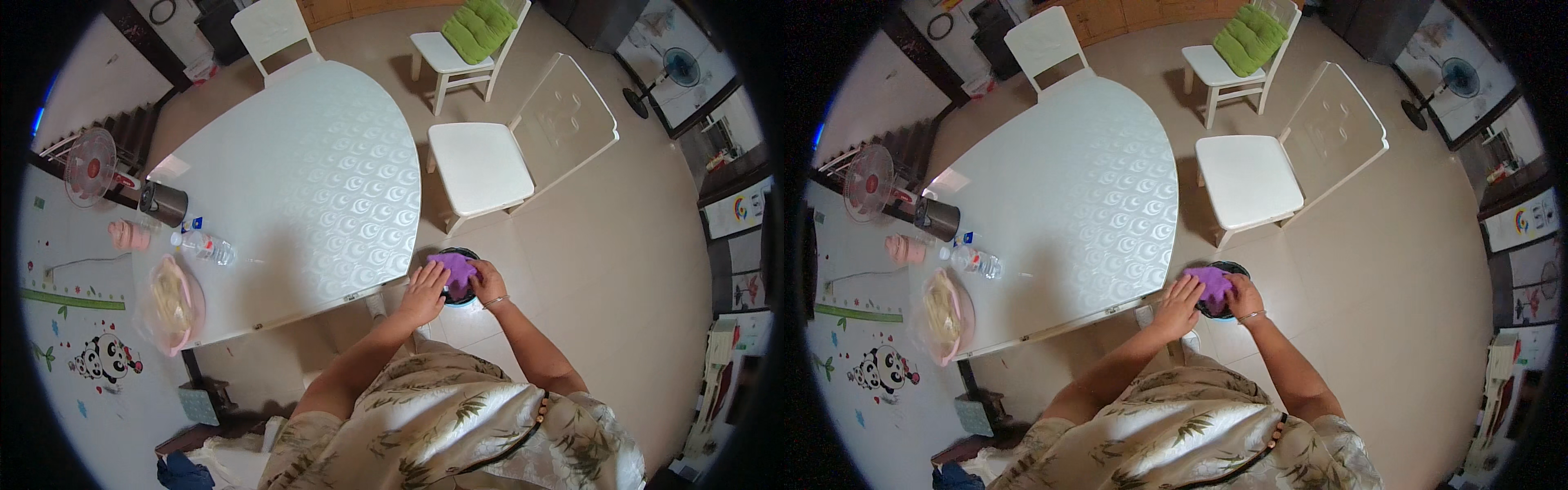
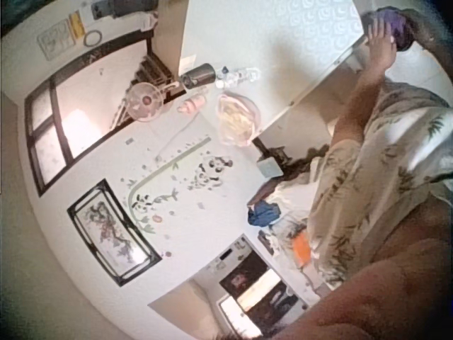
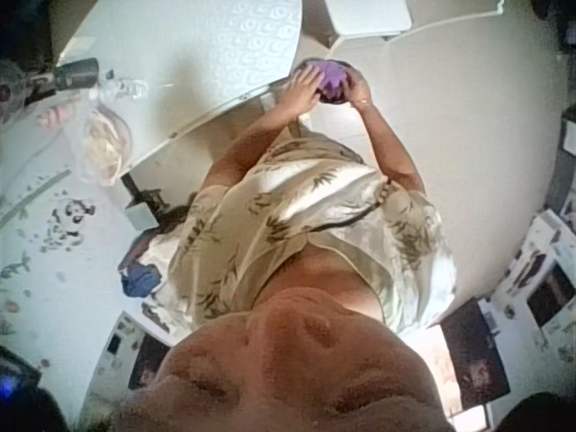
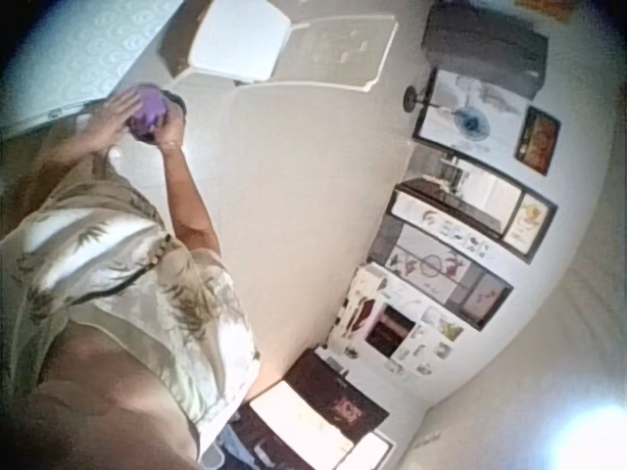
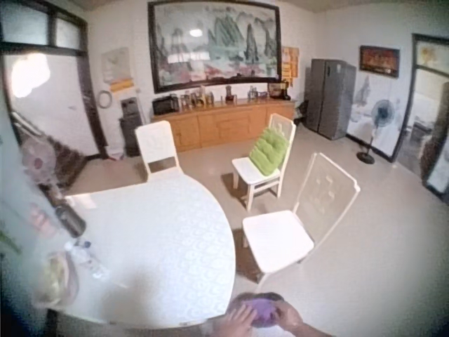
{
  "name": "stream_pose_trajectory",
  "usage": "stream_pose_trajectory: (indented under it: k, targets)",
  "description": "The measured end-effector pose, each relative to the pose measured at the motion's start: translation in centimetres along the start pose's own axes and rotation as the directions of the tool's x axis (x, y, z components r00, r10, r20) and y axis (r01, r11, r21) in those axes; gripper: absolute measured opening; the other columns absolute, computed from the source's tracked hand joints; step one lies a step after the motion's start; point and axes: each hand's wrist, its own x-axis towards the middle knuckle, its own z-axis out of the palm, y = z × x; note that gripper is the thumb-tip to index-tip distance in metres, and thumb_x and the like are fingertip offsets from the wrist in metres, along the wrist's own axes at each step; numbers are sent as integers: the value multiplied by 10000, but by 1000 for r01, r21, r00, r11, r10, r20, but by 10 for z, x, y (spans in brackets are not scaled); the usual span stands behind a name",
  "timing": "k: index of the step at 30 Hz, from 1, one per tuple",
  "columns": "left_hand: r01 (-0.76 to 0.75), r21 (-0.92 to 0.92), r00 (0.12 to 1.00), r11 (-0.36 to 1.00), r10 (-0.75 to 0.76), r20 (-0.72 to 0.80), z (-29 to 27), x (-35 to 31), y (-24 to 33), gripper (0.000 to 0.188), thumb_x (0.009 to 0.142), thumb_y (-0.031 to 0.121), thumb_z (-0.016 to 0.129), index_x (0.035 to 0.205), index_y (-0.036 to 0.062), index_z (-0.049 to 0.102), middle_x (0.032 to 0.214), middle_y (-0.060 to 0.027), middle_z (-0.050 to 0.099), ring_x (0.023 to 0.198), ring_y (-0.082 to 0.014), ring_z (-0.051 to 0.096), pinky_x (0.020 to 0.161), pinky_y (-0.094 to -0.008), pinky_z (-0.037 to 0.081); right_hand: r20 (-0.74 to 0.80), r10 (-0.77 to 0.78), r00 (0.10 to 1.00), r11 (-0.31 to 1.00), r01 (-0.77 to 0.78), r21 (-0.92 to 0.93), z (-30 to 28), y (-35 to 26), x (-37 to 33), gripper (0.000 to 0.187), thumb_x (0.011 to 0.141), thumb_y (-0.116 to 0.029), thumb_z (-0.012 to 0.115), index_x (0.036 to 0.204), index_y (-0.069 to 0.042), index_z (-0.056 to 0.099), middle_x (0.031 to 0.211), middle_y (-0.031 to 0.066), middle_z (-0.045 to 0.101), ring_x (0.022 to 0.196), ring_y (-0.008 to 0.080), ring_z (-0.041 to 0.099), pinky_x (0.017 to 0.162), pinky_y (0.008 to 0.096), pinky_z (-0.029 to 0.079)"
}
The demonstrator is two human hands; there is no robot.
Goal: The person rinses a purple cloth in a kitchen sink and then moves to a dining area to wipe a white table. They systematically clean the table surface, moving a kettle, a glass, and a pink thermos aside to reach the areas underneath, and finally wipe the remaining surface.
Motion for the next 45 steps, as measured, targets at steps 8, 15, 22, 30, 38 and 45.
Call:
stream_pose_trajectory:
  k: [8,15,22,30,38,45]
  targets:
    - [247,-67,967,967,-250,-45,-49,-29,-42,678,777,168,655,1392,102,377,1438,-164,344,1321,-343,339,1055,-446,321,151,308,939,919,-335,208,-9,-5,20,305,862,-195,595,1079,17,618,985,182,662,918,249,643,813,327,497]
    - [212,-678,872,704,-450,-194,-82,-8,-62,518,789,62,629,1287,65,484,1240,-148,538,1143,-285,503,972,-385,398,523,61,850,661,-427,617,-9,-94,100,304,936,-264,558,1115,-25,612,982,19,649,880,104,593,808,270,486]
    - [409,-753,791,515,-611,12,-98,-5,-150,457,816,24,577,1268,11,512,1088,-107,645,1019,-256,598,901,-336,454,226,183,957,936,-240,256,75,-34,168,575,865,-401,616,1296,-39,499,1199,233,566,1092,322,561,958,396,424]
    - [370,-333,835,867,-468,-291,-97,-31,-144,564,807,1,522,1357,57,409,1349,-219,444,1221,-376,445,1007,-411,385,379,-131,916,863,293,-411,105,-112,125,736,820,-551,535,1439,-211,331,1512,145,207,1388,368,166,1096,602,88]
    - [340,-204,908,918,-376,-182,-102,-45,-163,514,824,29,495,1333,91,460,1381,-165,432,1292,-338,387,1064,-438,322,469,-379,798,787,544,-290,140,-126,78,619,860,-349,565,1425,-208,356,1502,96,250,1372,328,235,1125,508,152]
    - [337,-184,862,923,-381,-334,-101,-63,-168,474,802,-34,508,1269,45,507,1295,-193,500,1237,-356,437,1038,-416,364,194,-118,974,808,208,-552,99,-84,197,598,888,-398,458,1445,-243,303,1505,94,247,1345,347,254,1093,558,165]
